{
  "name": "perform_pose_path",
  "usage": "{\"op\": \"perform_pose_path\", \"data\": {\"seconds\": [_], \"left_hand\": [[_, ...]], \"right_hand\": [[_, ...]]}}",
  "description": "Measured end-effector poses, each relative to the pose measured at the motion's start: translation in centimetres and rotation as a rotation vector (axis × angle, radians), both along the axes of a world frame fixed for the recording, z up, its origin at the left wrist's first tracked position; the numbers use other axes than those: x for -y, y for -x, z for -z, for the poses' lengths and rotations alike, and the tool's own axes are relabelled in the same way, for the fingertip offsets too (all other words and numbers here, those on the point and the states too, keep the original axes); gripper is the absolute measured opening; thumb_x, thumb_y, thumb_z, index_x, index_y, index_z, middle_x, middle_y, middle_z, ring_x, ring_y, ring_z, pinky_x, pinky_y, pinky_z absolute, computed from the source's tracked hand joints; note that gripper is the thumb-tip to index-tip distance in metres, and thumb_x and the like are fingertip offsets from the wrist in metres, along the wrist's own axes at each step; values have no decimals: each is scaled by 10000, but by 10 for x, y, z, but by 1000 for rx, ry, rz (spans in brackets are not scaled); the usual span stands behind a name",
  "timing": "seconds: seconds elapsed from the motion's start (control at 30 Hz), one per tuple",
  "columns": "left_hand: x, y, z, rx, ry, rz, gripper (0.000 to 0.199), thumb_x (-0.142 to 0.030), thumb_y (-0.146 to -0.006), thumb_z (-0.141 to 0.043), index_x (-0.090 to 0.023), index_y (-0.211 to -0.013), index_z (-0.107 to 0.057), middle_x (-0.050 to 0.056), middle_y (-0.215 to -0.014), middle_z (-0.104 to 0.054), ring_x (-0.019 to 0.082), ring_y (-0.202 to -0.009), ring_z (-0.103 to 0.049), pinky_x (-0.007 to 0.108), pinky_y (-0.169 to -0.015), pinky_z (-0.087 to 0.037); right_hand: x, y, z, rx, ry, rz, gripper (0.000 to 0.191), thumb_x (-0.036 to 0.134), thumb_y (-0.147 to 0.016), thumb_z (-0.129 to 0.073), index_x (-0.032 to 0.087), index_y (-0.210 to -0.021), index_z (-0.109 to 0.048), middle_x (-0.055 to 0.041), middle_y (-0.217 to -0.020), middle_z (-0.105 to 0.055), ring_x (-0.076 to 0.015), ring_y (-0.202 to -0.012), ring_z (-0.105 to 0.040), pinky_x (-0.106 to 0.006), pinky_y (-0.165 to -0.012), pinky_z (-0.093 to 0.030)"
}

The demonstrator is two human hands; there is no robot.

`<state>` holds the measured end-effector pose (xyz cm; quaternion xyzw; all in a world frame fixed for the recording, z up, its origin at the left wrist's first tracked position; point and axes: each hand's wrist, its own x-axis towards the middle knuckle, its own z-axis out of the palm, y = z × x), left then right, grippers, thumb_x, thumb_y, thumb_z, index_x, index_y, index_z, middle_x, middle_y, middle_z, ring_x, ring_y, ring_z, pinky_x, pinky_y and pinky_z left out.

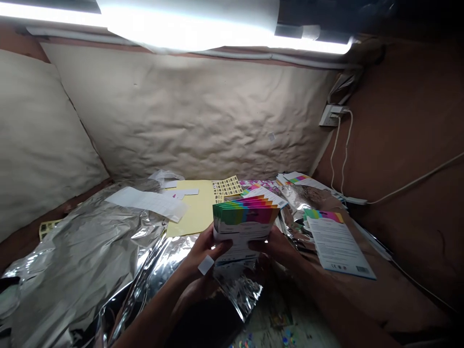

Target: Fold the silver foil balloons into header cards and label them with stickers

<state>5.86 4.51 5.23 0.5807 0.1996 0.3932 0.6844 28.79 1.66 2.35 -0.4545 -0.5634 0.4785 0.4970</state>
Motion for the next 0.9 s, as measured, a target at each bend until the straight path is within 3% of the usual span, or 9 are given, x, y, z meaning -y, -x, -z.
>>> {"op": "perform_pose_path", "data": {"seconds": [0.17,0.37,0.5,0.63,0.8,0.9], "left_hand": [[2,4,3,-60,-62,-49,541,-350,-793,-757,-222,-1293,-594,101,-1282,-644,332,-1199,-565,384,-958,-482],[1,12,-4,-154,-152,-10,483,-367,-788,-757,-206,-1232,-656,102,-1291,-635,356,-1226,-532,393,-967,-472],[-2,5,6,-110,-136,-52,467,-344,-749,-793,-172,-1167,-678,117,-1136,-703,354,-1124,-599,377,-883,-505],[-4,-2,17,-52,-104,-114,394,-322,-759,-788,-167,-1104,-681,96,-1023,-734,291,-939,-668,327,-766,-519],[-7,-3,19,-38,-99,-178,353,-317,-791,-760,-159,-1093,-668,92,-1062,-729,269,-945,-669,327,-792,-528],[-10,-1,21,-38,-87,-176,381,-323,-777,-772,-157,-1099,-657,98,-1062,-731,279,-948,-677,348,-790,-545]], "right_hand": [[3,1,1,-58,-29,-29,536,356,-655,-860,208,-1138,-680,-78,-1076,-737,-316,-1027,-670,-446,-867,-549],[6,4,-1,82,-101,42,481,323,-677,-848,211,-1115,-680,-72,-1108,-717,-304,-1030,-652,-397,-821,-551],[2,10,2,6,-98,32,489,349,-671,-847,212,-1103,-662,-69,-1108,-715,-293,-989,-665,-406,-829,-548],[2,18,2,-71,-128,144,553,368,-652,-861,219,-1124,-615,-68,-1078,-718,-283,-963,-666,-395,-811,-549],[9,11,-6,-105,-105,2,741,316,-676,-862,263,-1305,-474,-71,-1215,-666,-258,-1069,-639,-360,-865,-543],[7,3,-6,-102,-89,-42,662,361,-723,-829,257,-1278,-483,-66,-1166,-685,-248,-1026,-657,-358,-846,-552]]}}
